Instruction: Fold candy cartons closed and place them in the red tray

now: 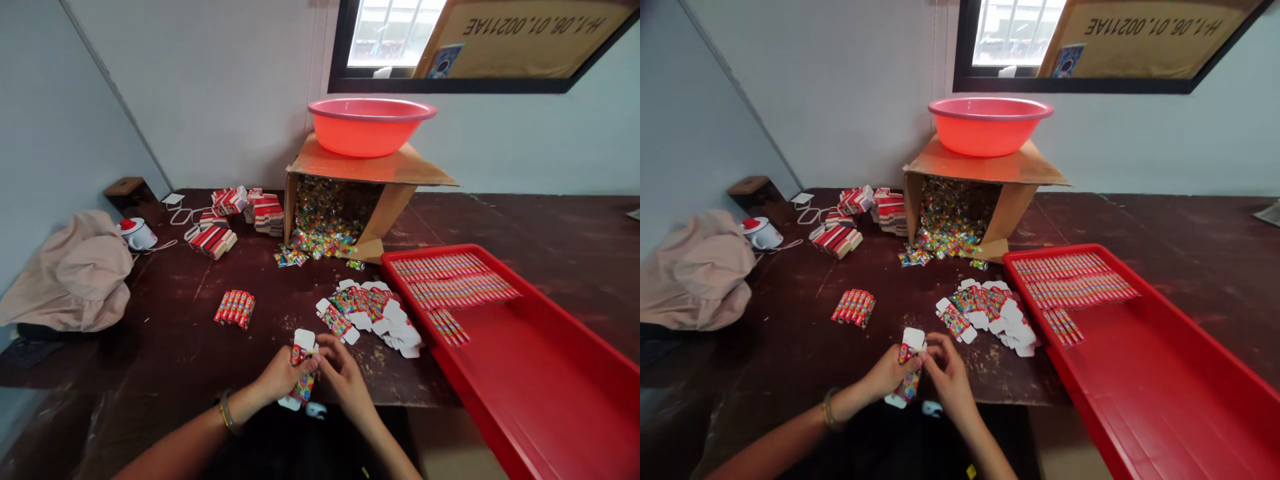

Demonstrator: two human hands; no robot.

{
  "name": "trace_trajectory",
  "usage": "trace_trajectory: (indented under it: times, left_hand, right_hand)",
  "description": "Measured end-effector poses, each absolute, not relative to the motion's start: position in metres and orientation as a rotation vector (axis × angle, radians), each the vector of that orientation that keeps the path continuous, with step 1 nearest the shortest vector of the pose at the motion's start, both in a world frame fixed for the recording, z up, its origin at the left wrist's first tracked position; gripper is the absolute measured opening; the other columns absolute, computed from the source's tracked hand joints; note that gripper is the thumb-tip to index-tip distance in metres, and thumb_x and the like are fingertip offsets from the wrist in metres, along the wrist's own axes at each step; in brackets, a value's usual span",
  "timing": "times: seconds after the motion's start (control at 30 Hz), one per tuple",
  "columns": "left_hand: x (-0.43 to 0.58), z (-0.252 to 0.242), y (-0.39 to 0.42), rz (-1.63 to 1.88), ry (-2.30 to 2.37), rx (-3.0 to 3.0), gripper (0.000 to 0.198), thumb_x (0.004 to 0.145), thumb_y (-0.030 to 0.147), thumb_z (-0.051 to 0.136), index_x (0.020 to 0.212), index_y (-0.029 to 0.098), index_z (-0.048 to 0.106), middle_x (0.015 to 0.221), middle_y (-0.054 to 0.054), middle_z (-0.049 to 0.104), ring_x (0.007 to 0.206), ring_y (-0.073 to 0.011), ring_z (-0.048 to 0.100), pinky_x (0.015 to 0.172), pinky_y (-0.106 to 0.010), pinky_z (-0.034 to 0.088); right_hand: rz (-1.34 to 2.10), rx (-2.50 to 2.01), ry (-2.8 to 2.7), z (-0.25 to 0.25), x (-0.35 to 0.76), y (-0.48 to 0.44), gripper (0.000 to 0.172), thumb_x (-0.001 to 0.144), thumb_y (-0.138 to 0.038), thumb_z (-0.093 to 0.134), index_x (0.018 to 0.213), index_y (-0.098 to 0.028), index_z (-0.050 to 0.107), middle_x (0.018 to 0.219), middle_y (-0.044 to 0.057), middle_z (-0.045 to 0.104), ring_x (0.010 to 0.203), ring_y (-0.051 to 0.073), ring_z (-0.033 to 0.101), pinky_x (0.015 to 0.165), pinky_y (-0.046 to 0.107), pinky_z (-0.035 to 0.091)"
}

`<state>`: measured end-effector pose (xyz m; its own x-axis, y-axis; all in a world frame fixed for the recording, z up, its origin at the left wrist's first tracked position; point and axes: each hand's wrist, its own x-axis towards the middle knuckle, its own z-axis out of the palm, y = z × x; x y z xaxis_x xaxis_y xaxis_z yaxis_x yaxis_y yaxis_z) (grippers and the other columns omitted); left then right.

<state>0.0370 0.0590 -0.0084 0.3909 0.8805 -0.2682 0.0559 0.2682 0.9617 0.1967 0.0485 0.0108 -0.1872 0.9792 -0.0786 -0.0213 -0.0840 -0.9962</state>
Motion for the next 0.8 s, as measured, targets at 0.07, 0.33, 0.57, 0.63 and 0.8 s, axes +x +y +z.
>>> trace_trajectory:
  times: [0.07, 0.33, 0.57, 0.63, 0.8]
  left_hand:
    - [0.037, -0.013, 0.055, 0.671, 1.021, 1.189, 0.062, 0.068, 0.071, 0.058, 0.068, 0.009, 0.063, 0.056, -0.001, 0.056, 0.05, -0.0084, 0.046, 0.049, -0.019, 0.035]
    - [0.043, -0.011, 0.047, 0.546, 0.971, 0.931, 0.044, 0.054, 0.036, 0.082, 0.084, 0.012, 0.062, 0.071, 0.0, 0.063, 0.063, -0.0123, 0.055, 0.063, -0.024, 0.046]
    - [0.037, -0.008, 0.048, 0.581, 0.959, 0.797, 0.043, 0.057, 0.028, 0.08, 0.093, 0.013, 0.063, 0.081, -0.001, 0.066, 0.073, -0.0138, 0.058, 0.075, -0.028, 0.046]
    - [0.032, -0.004, 0.049, 0.515, 0.879, 0.755, 0.041, 0.057, 0.03, 0.079, 0.091, 0.013, 0.063, 0.079, -0.002, 0.066, 0.071, -0.0144, 0.06, 0.075, -0.03, 0.047]
    - [0.024, 0.004, 0.05, 0.279, 0.728, 0.939, 0.028, 0.061, 0.029, 0.077, 0.077, 0.012, 0.063, 0.067, -0.002, 0.065, 0.063, -0.0135, 0.061, 0.065, -0.027, 0.048]
  right_hand:
    - [1.463, -1.14, -1.313, 0.006, 0.197, 0.043, 0.034, 0.083, -0.051, 0.06, 0.089, -0.017, 0.065, 0.089, 0.006, 0.063, 0.088, 0.02, 0.059, 0.079, 0.029, 0.047]
    - [1.382, -1.305, -1.28, 0.0, 0.195, 0.04, 0.038, 0.081, -0.052, 0.063, 0.079, -0.014, 0.064, 0.073, 0.002, 0.062, 0.069, 0.017, 0.056, 0.065, 0.025, 0.045]
    - [1.001, -1.33, -1.592, -0.006, 0.193, 0.037, 0.028, 0.091, -0.04, 0.051, 0.099, -0.017, 0.064, 0.098, 0.009, 0.063, 0.092, 0.022, 0.059, 0.082, 0.033, 0.047]
    - [0.734, -1.323, -1.746, -0.001, 0.197, 0.038, 0.028, 0.088, -0.035, 0.056, 0.111, -0.02, 0.061, 0.125, 0.012, 0.054, 0.116, 0.027, 0.049, 0.098, 0.042, 0.039]
    - [0.885, -1.224, -2.047, 0.02, 0.209, 0.042, 0.014, 0.081, -0.035, 0.066, 0.08, -0.021, 0.065, 0.135, 0.008, 0.048, 0.127, 0.027, 0.039, 0.104, 0.043, 0.034]
